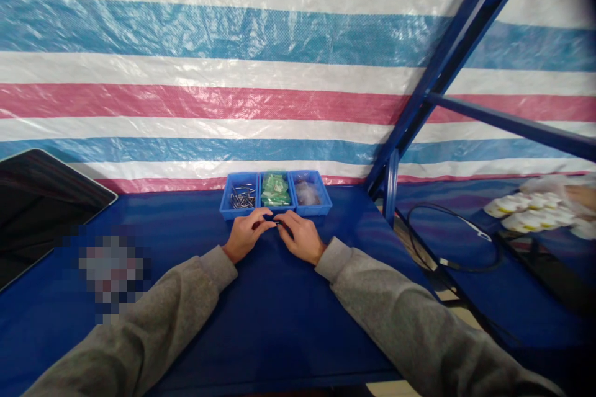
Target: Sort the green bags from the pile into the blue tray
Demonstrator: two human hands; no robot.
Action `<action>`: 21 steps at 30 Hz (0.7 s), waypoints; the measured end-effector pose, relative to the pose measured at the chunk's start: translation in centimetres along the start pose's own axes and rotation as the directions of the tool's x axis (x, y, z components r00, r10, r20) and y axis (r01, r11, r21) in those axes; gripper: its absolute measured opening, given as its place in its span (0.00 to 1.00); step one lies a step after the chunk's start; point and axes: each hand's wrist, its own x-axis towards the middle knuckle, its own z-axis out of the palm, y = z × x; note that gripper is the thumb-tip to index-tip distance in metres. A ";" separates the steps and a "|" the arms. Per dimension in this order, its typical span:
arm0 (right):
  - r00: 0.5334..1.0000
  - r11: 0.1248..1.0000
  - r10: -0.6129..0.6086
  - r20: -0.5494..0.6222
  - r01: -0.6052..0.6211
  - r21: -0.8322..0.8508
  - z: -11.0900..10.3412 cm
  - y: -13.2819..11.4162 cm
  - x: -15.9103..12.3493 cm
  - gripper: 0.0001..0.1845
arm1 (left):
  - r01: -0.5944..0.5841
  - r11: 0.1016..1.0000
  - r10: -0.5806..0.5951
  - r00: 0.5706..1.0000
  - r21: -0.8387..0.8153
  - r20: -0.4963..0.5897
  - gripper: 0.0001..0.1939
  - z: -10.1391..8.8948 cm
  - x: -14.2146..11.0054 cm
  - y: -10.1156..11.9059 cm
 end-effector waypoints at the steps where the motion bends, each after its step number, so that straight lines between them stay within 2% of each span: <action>1: 1.000 1.000 -0.015 0.021 0.015 -0.014 0.0 0.0 0.0 0.13 | -0.007 1.000 0.007 1.000 0.001 0.009 0.14 0.0 0.0 0.0; 4: 0.999 0.999 -0.025 0.043 0.027 -0.043 0.0 0.0 0.0 0.13 | -0.024 1.000 0.024 1.000 0.000 0.005 0.15 -0.1 0.0 0.2; 8: 0.999 0.999 0.035 -0.024 -0.036 -0.041 0.1 0.2 0.1 0.14 | -0.044 0.999 0.045 0.998 0.017 -0.053 0.12 -0.4 0.3 0.7; 14: 0.995 0.997 0.069 -0.078 -0.071 -0.035 0.0 0.2 0.0 0.15 | -0.055 0.997 0.059 0.996 0.049 -0.073 0.10 -0.4 0.5 0.8; 21: 0.999 0.995 -0.050 -0.004 0.049 -0.087 -0.2 -0.3 -0.1 0.16 | -0.176 0.972 0.191 0.977 0.153 -0.090 0.09 -0.4 -0.2 0.7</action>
